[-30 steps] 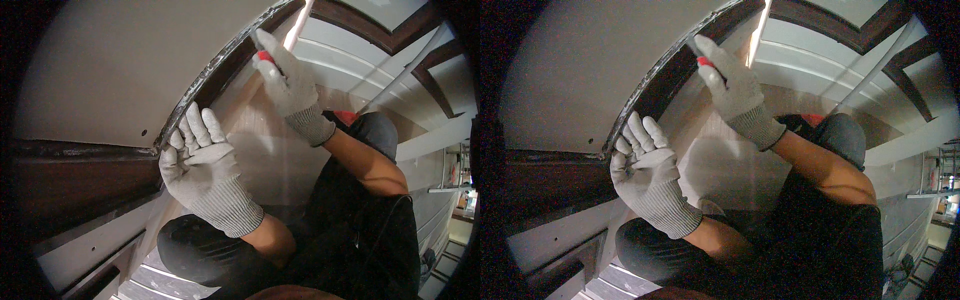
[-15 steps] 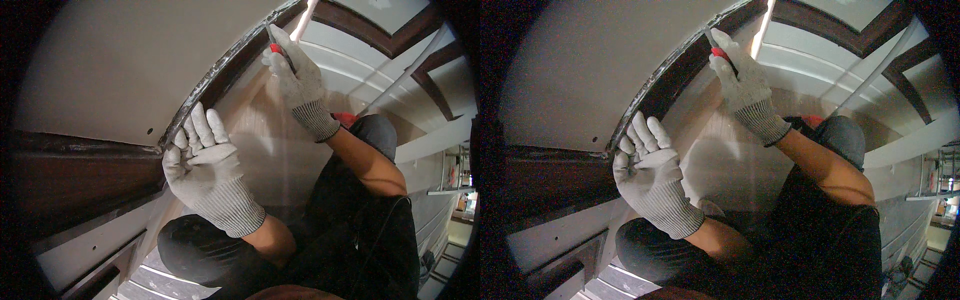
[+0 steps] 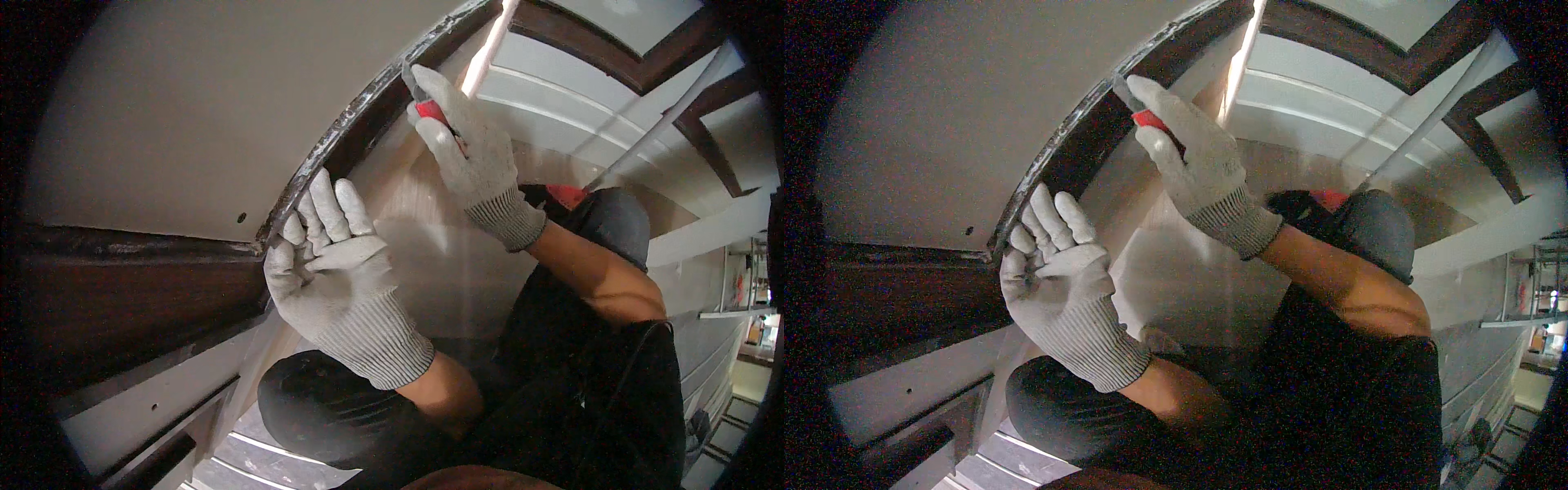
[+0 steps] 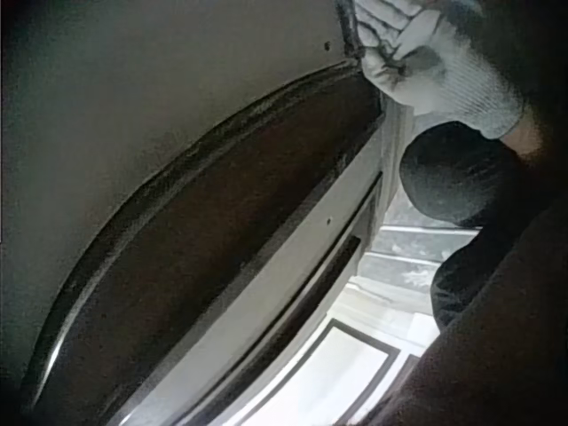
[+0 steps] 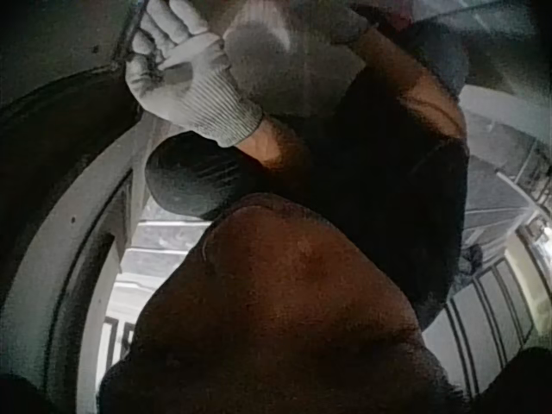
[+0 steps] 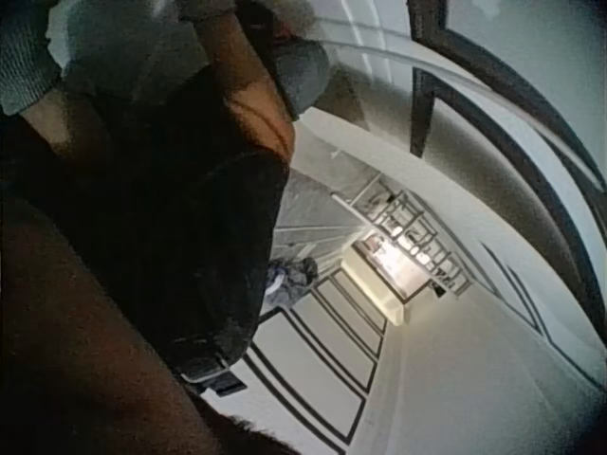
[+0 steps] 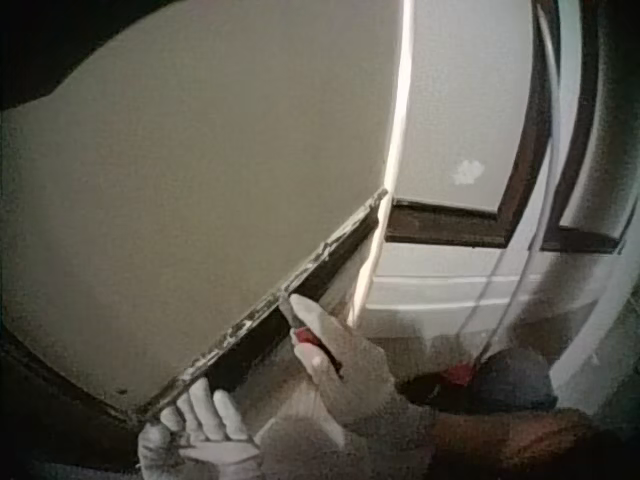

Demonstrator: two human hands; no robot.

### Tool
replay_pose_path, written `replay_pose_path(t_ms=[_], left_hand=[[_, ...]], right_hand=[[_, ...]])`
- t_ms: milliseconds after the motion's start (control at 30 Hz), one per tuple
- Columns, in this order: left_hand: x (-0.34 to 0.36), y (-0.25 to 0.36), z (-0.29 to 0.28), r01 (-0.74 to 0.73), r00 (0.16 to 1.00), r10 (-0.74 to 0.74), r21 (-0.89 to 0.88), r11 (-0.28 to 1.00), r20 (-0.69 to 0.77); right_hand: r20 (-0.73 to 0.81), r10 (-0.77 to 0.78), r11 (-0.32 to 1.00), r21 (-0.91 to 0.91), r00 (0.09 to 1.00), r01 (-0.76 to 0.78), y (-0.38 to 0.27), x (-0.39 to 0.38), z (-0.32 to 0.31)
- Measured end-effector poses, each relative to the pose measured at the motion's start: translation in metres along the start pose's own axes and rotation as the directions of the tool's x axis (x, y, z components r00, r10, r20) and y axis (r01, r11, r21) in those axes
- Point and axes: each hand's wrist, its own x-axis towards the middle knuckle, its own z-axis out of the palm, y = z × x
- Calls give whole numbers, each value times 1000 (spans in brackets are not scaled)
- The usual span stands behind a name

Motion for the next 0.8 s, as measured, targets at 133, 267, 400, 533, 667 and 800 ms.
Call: replay_pose_path(t_ms=[133, 267, 400, 533, 667, 800], left_hand=[[-2, 1, 0, 17, 1000, -17, -11, 1000, 2], [0, 2, 0, 25, 999, -25, -8, 1000, 30], [2, -1, -3, -12, 1000, 12, 23, 1000, 5], [3, -4, -6, -29, 1000, 28, 47, 998, 13], [2, -3, -6, -12, 999, 12, 18, 1000, 35], [1, -6, -5, -39, 999, 39, 9, 999, -4]], right_hand=[[-98, 95, 995, -34, 991, -99, 11, 8, -3], [-39, 39, 999, 22, 998, -38, 3, 17, -20], [299, -119, 884, -402, 947, 238, -34, 10, -38], [480, -221, 695, -533, 849, 482, -67, 10, -39], [561, -40, 764, -517, 827, 387, -82, 18, -48], [539, -119, 741, -511, 834, 436, -78, 27, -60]])
